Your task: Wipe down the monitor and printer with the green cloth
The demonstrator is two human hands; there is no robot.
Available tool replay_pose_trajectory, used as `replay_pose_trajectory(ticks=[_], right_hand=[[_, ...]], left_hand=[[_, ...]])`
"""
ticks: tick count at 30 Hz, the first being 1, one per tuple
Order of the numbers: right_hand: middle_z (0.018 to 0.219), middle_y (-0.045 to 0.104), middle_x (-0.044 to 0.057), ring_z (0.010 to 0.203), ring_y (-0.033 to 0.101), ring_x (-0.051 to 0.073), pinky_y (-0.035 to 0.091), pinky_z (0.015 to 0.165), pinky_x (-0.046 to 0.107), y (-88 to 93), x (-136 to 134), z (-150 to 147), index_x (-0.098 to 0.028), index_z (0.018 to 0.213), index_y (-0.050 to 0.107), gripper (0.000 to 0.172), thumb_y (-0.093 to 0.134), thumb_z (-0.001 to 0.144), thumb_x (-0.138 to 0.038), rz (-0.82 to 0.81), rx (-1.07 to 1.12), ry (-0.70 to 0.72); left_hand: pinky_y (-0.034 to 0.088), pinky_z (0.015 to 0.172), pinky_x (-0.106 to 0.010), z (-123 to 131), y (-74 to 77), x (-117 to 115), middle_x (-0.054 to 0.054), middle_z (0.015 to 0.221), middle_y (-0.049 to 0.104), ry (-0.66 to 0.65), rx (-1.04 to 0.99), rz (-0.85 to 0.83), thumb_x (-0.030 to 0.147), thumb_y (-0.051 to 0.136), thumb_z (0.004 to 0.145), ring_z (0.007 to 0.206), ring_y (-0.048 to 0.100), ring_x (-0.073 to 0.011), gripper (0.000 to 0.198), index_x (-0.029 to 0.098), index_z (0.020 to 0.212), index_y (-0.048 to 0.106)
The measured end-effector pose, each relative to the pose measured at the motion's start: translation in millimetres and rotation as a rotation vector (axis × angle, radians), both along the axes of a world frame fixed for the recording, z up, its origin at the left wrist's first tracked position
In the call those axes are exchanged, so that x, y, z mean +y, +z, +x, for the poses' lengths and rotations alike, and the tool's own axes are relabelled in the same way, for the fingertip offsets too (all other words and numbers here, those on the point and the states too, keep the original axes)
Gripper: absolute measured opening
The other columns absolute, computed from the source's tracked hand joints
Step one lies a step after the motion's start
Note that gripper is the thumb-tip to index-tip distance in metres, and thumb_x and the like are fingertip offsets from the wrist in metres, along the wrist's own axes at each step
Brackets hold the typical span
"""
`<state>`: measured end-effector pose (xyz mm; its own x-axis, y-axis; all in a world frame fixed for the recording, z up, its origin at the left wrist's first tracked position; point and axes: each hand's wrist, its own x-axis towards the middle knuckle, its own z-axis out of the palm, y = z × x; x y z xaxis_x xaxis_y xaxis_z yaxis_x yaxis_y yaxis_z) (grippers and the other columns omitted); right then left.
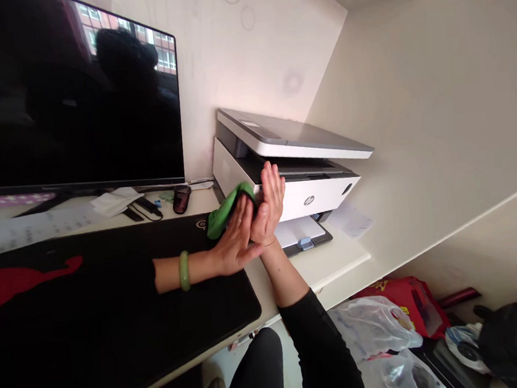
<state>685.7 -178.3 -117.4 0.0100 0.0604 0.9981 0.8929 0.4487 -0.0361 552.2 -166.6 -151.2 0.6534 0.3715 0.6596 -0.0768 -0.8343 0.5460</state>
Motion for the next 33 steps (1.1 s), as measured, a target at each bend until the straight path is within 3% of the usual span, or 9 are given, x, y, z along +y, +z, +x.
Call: replay_pose_trajectory(ticks=[3,5,9,12,15,19,27,33], right_hand=[[0.173,0.05,0.009,0.168,0.04,0.03,0.033,0.134,0.071,2.3,-5,-1,-0.029,0.173,0.036,0.068,0.011,0.111,-0.04,-0.023,-0.017,0.03],[0.174,0.049,0.009,0.168,0.04,0.031,0.033,0.133,0.072,3.6,-7,-1,-0.029,0.173,0.035,0.068,0.011,0.111,-0.041,-0.026,-0.018,0.046],[0.174,0.05,0.009,0.168,0.041,0.032,0.03,0.133,0.075,4.1,-6,-1,-0.029,0.173,0.036,0.068,0.01,0.111,-0.042,-0.005,-0.016,0.066],[0.173,0.05,0.007,0.168,0.041,0.03,0.027,0.135,0.075,3.6,-5,-1,-0.031,0.172,0.037,0.067,0.013,0.111,-0.042,0.001,-0.007,0.073],[0.175,0.049,0.006,0.169,0.038,0.03,0.026,0.136,0.074,3.8,-6,-1,-0.031,0.173,0.035,0.066,0.016,0.111,-0.041,-0.022,-0.023,0.081],[0.176,0.047,0.007,0.17,0.037,0.032,0.026,0.135,0.075,5.1,-8,-3,-0.031,0.174,0.034,0.068,0.014,0.111,-0.046,-0.039,-0.018,0.057],[0.174,0.049,0.009,0.169,0.036,0.035,0.02,0.136,0.076,5.9,-8,-7,-0.03,0.174,0.036,0.069,0.015,0.111,-0.05,-0.034,-0.017,0.055],[0.174,0.05,0.009,0.17,0.035,0.036,0.021,0.136,0.074,3.1,-7,-5,-0.028,0.173,0.036,0.07,0.013,0.11,-0.049,-0.034,-0.025,0.013]], left_hand=[[0.01,0.141,-0.068,-15,-18.3,-12,-0.021,0.186,-0.004,-0.067,0.124,-0.058,0.088,0.043,0.097,0.172,-0.005,-0.0438,0.118,0.016,0.179,0.0],[0.01,0.142,-0.064,-21,-22.6,-14,-0.02,0.186,-0.001,-0.074,0.125,-0.061,0.085,0.04,0.099,0.174,-0.003,-0.0408,0.113,0.016,0.18,0.002],[0.013,0.143,-0.06,-16,-19.0,-5,-0.016,0.187,0.006,-0.047,0.07,-0.048,0.08,0.042,0.102,0.174,0.001,-0.037,0.105,0.021,0.18,0.004],[0.011,0.143,-0.06,-3,-14.2,10,-0.011,0.188,0.0,0.002,-0.001,-0.02,0.076,0.041,0.104,0.174,-0.003,-0.0339,0.101,0.026,0.18,-0.002],[0.004,0.144,-0.055,11,-8.0,28,-0.008,0.188,-0.008,0.055,-0.071,-0.004,0.076,0.036,0.105,0.174,-0.008,-0.0287,0.099,0.028,0.179,-0.007],[-0.001,0.145,-0.046,24,4.3,62,-0.008,0.188,-0.006,0.157,-0.118,-0.045,0.074,0.033,0.107,0.174,-0.009,-0.0219,0.095,0.025,0.179,-0.003],[0.0,0.144,-0.043,44,40.2,147,-0.01,0.188,0.004,0.331,-0.257,-0.368,0.052,0.037,0.11,0.174,-0.005,-0.0221,0.084,0.013,0.179,0.009],[0.004,0.142,-0.033,38,56.0,169,-0.007,0.188,0.005,0.446,-0.223,-0.603,0.04,0.021,0.113,0.174,-0.001,-0.016,0.073,0.01,0.179,0.011]])
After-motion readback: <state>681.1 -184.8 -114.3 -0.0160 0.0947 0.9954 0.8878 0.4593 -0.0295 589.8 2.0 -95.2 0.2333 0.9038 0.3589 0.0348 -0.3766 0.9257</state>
